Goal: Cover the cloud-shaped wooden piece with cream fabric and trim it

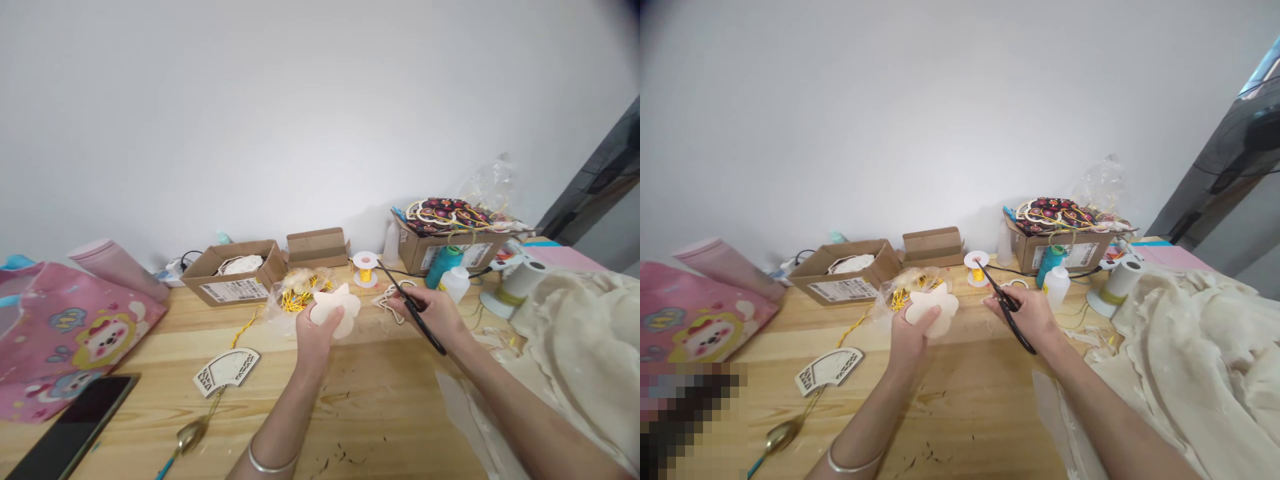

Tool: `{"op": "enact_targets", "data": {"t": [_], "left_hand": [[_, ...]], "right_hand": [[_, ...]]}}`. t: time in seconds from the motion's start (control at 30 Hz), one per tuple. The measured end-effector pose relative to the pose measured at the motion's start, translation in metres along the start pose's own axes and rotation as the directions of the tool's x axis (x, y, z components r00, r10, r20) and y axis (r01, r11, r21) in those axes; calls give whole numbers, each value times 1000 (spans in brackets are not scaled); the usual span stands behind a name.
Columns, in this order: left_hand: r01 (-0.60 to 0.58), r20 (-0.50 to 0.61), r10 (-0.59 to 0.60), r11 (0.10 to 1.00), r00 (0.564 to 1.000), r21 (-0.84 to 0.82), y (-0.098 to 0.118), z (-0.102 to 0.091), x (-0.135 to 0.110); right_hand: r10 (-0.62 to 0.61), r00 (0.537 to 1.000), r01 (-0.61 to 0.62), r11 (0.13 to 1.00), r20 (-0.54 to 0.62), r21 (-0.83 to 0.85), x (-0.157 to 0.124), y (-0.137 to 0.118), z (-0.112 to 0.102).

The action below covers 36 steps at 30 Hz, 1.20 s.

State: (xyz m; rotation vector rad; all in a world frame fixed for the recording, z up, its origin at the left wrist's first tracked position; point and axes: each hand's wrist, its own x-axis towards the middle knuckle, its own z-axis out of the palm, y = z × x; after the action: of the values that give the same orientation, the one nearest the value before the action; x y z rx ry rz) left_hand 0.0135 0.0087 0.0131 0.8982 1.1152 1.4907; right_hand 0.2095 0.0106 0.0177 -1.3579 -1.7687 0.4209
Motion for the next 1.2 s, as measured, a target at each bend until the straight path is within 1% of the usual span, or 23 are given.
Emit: {"op": "enact_targets", "data": {"t": [0.1, 0.17, 0.3, 0.4, 0.5, 0.57, 0.63, 0.73, 0.83, 0.9, 0.97, 1.03, 1.07, 1.1, 1.13, 1.2], "left_hand": [[2, 18, -1, 1000, 1000, -15, -2, 0, 0], [11, 23, -9, 999, 1000, -52, -1, 1, -1], [75, 85, -60, 979, 995, -187, 5, 3, -4], [121, 152, -86, 963, 985, -241, 9, 4, -6], [152, 199, -100, 953, 975, -263, 10, 4, -6], [184, 193, -137, 950, 972, -252, 10, 5, -5], [218, 166, -185, 953, 969, -210, 8, 6, -5], [238, 145, -220, 964, 965, -117, 4, 9, -7], [246, 160, -243, 969, 957, 2, -2, 13, -10], [239, 166, -249, 968, 954, 82, -6, 15, -11], [227, 172, -252, 962, 952, 155, -8, 15, -12], [228, 181, -268, 950, 946, 215, -10, 15, -11], [235, 182, -281, 943, 942, 237, -11, 15, -11], [242, 182, -291, 937, 939, 252, -12, 15, -11], [245, 183, -297, 934, 937, 261, -14, 15, -11], [237, 194, -296, 931, 935, 278, -16, 14, -11]], "right_hand": [[21, 993, -33, 994, 114, 106, -5, -5, 6], [7, 987, -25, 993, 159, 113, -7, -7, 7], [-13, 977, -13, 992, 213, 123, -9, -10, 6], [17, 975, -66, 973, 220, 220, -8, -14, 6], [129, 973, -196, 899, 191, 392, -7, -19, 7], [222, 955, -293, 820, 198, 493, -7, -21, 9], [271, 938, -347, 751, 218, 561, -8, -23, 12], [267, 929, -371, 673, 257, 640, -12, -23, 20], [252, 925, -380, 617, 284, 689, -15, -23, 31], [267, 933, -359, 626, 242, 692, -16, -21, 37], [333, 934, -327, 648, 130, 688, -14, -17, 40], [419, 908, -294, 646, -5, 705, -12, -14, 40], [451, 891, -280, 635, -52, 720, -11, -12, 40], [465, 883, -271, 626, -70, 731, -10, -11, 39], [455, 888, -270, 624, -60, 734, -10, -10, 38], [391, 920, -281, 648, 7, 708, -9, -9, 38]]}}
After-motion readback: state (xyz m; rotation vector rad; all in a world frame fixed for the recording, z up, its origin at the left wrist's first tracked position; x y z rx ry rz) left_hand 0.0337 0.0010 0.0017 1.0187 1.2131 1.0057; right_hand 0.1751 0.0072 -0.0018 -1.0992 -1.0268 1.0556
